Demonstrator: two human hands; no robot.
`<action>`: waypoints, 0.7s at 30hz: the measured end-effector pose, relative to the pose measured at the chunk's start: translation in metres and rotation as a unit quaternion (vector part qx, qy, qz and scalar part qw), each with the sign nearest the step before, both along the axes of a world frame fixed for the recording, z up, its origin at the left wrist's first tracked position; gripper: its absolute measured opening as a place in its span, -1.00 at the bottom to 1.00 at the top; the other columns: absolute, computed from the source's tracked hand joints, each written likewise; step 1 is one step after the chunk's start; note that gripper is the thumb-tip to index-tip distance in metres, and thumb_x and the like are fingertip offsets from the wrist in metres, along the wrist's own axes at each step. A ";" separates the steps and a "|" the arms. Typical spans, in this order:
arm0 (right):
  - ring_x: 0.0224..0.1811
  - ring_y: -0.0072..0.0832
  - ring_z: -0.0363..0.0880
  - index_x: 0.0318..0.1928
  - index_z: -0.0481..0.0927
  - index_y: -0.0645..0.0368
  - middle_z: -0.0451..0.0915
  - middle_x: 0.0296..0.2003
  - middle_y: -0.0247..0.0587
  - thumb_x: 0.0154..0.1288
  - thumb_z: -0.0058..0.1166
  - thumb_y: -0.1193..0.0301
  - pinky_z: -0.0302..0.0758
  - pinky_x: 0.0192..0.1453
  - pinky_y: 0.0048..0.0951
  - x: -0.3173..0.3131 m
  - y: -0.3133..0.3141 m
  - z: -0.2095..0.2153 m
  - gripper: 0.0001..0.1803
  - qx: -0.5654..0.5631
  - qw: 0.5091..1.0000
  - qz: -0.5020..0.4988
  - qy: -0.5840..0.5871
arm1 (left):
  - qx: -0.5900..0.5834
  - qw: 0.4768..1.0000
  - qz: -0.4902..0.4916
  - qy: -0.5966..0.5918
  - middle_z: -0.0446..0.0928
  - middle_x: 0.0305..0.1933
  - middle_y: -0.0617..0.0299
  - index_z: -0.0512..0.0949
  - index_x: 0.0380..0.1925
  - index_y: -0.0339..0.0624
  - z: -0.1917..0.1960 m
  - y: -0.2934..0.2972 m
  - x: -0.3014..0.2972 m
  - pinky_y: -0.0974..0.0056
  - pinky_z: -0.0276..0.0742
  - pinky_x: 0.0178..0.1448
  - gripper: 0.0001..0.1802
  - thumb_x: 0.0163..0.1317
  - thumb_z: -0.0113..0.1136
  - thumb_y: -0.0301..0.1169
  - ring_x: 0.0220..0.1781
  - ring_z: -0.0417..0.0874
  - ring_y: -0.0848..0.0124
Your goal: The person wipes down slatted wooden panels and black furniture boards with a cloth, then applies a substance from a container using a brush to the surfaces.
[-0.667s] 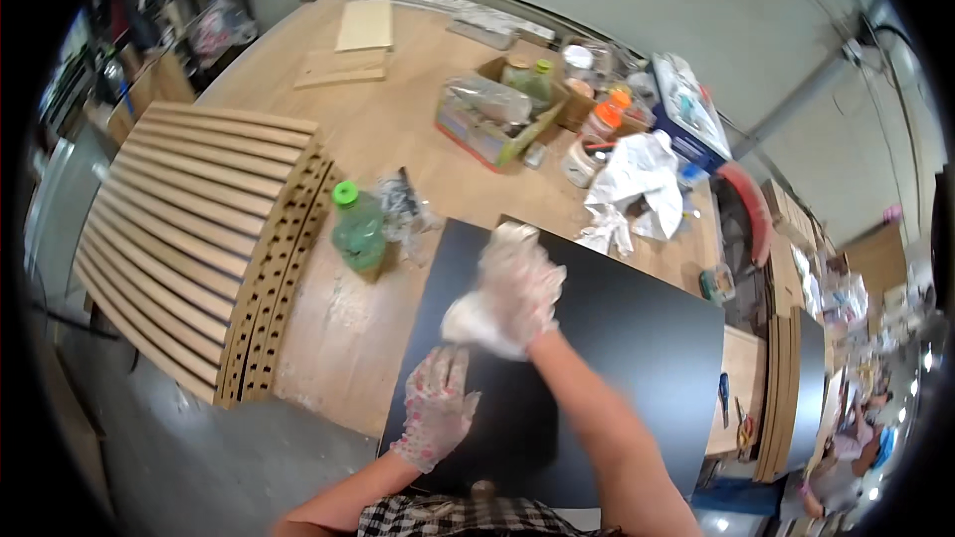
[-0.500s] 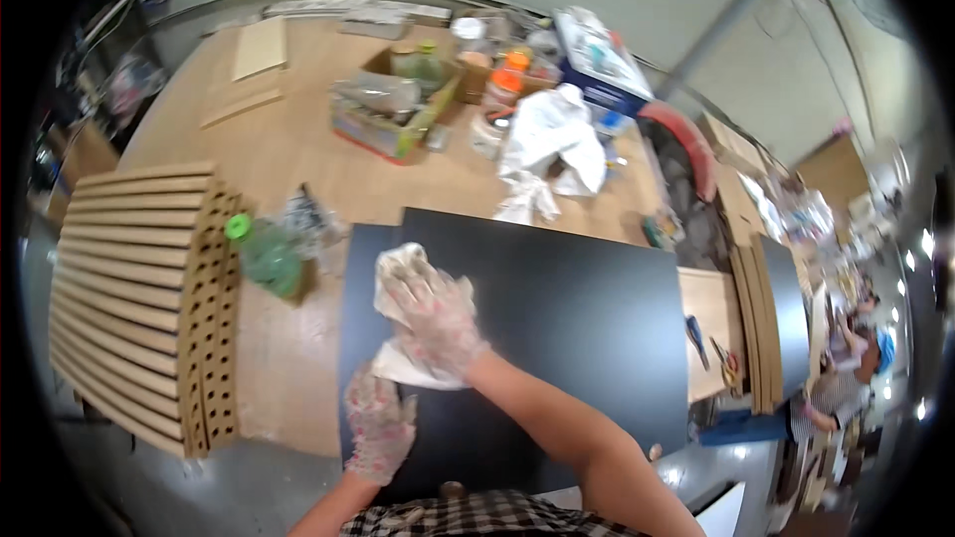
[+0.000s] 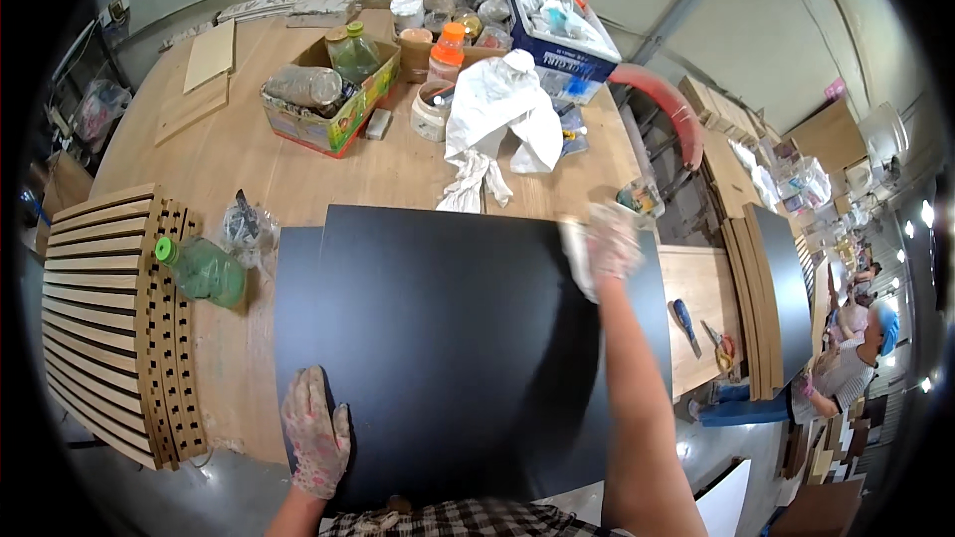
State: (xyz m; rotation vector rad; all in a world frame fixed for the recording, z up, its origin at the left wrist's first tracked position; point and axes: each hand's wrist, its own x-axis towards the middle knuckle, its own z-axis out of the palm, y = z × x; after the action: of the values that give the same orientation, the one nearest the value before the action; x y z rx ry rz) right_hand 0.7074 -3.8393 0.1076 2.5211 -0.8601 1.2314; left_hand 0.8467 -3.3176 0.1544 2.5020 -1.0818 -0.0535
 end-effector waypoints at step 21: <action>0.42 -0.19 0.16 0.34 0.22 0.23 0.25 0.33 -0.02 0.30 -0.11 0.26 0.17 0.43 -0.16 -0.030 0.186 0.039 -0.37 0.089 0.913 0.042 0.395 | 0.016 0.997 0.043 -0.066 0.30 0.32 -0.13 0.23 0.31 -0.35 -0.026 0.006 -0.006 0.03 0.16 0.43 -0.48 0.34 -0.06 -0.53 0.37 0.27 -0.03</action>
State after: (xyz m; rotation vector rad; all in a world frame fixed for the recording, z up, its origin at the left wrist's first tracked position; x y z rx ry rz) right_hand 0.6770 -3.6535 0.1465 2.8328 -0.6637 0.0656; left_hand 0.8405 -3.3118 0.1280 2.6083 -1.0306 0.1216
